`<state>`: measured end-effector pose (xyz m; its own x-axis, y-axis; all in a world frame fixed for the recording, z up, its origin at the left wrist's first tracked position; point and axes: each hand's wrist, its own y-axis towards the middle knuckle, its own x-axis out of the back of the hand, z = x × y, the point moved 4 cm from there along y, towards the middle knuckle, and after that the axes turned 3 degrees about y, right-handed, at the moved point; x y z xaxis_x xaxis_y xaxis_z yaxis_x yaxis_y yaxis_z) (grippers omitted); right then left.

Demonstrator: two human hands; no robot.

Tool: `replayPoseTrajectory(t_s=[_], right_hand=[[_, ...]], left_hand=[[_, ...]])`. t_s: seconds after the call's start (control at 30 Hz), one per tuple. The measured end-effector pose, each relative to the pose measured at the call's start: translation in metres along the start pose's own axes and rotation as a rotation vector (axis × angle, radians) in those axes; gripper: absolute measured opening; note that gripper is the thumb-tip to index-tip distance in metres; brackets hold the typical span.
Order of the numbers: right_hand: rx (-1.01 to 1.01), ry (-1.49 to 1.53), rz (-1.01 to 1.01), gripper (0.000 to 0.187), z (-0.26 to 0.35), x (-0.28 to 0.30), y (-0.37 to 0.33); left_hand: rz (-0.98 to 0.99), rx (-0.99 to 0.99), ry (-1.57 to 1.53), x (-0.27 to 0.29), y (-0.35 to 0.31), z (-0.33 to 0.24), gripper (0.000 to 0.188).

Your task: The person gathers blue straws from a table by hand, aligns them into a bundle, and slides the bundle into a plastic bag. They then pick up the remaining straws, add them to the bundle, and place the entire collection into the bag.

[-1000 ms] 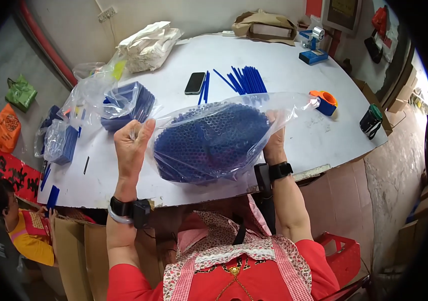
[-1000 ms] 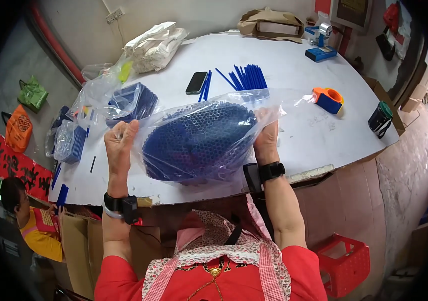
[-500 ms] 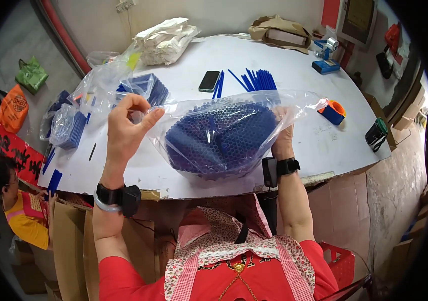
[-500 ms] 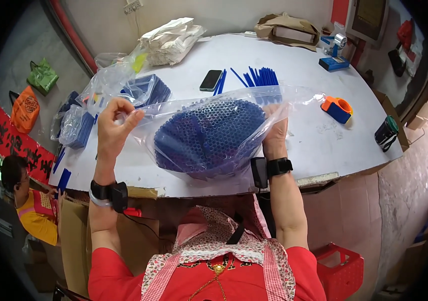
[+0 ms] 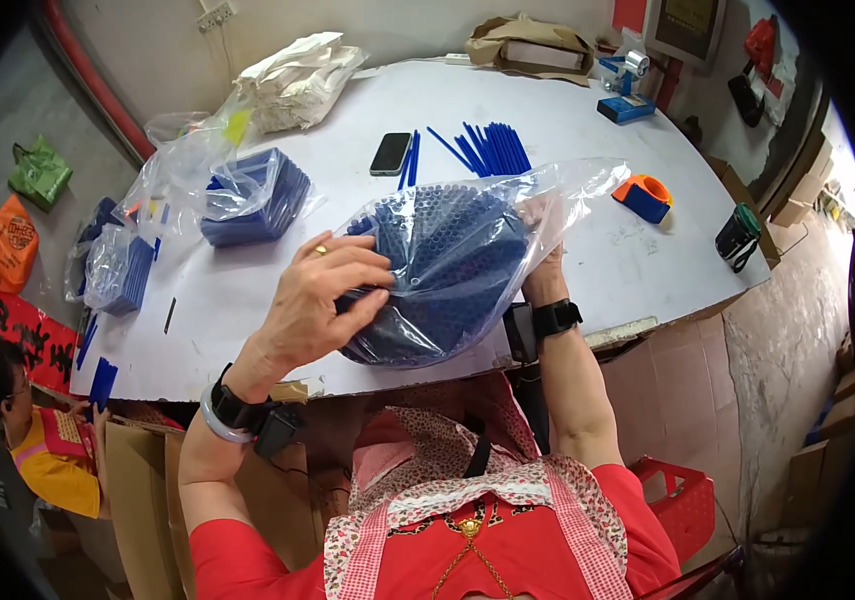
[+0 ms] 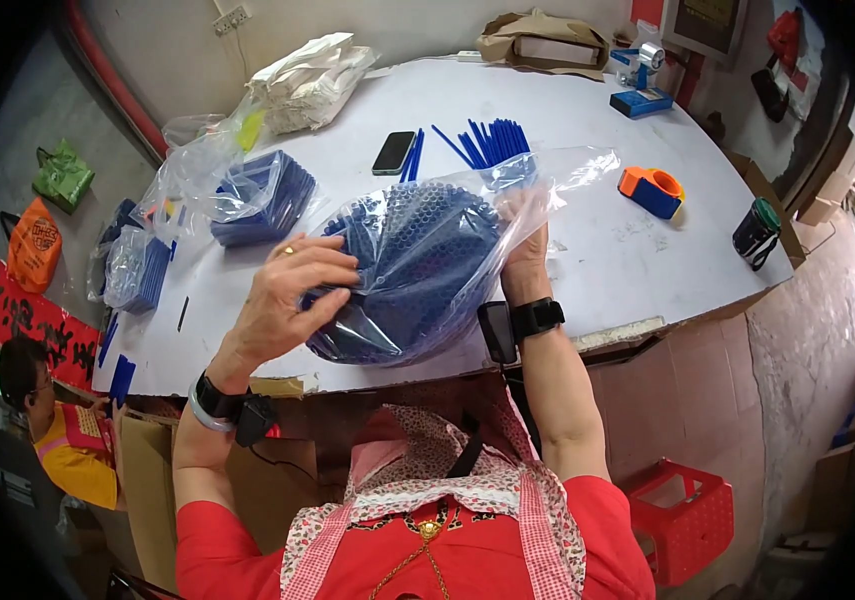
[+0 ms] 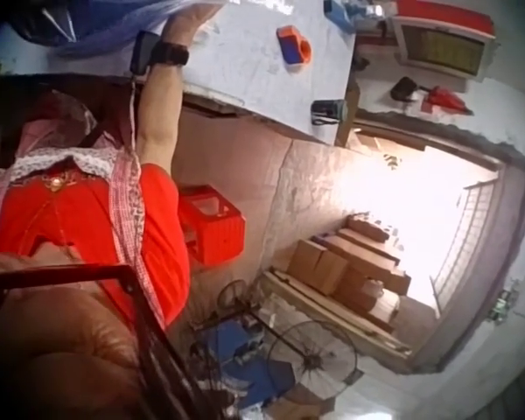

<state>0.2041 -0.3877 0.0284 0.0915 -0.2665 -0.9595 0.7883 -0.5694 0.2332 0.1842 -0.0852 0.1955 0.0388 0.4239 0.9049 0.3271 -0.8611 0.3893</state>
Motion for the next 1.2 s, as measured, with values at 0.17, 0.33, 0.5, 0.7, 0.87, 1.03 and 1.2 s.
replayPoseTrajectory(t_s=[0.17, 0.33, 0.5, 0.7, 0.87, 1.03, 1.2], right_hand=[[0.036, -0.029, -0.01, 0.02, -0.001, -0.002, -0.003], [-0.027, 0.068, -0.119, 0.018, -0.006, 0.009, -0.002], [-0.006, 0.01, -0.047, 0.017, -0.006, -0.012, -0.011], [0.104, -0.261, -0.102, 0.022, -0.001, 0.044, 0.017], [-0.107, -0.222, -0.03, 0.022, -0.004, -0.039, 0.011], [-0.114, -0.14, 0.164, 0.028, -0.016, -0.04, 0.033], [-0.119, -0.215, 0.079, 0.027, -0.031, -0.032, 0.041]], left_hand=[[-0.208, -0.081, 0.21, 0.018, 0.0, -0.041, 0.042], [0.079, -0.259, 0.06, -0.024, -0.017, -0.059, 0.048], [-0.317, 0.09, 0.347, 0.024, -0.017, -0.003, 0.044], [-0.07, 0.643, -0.673, 0.014, -0.037, 0.053, 0.025], [-0.625, 0.452, -0.14, 0.069, -0.029, 0.061, 0.046], [-0.873, 0.276, 0.228, 0.095, -0.025, 0.07, 0.055], [-0.614, 0.619, -0.284, 0.076, -0.048, 0.105, 0.057]])
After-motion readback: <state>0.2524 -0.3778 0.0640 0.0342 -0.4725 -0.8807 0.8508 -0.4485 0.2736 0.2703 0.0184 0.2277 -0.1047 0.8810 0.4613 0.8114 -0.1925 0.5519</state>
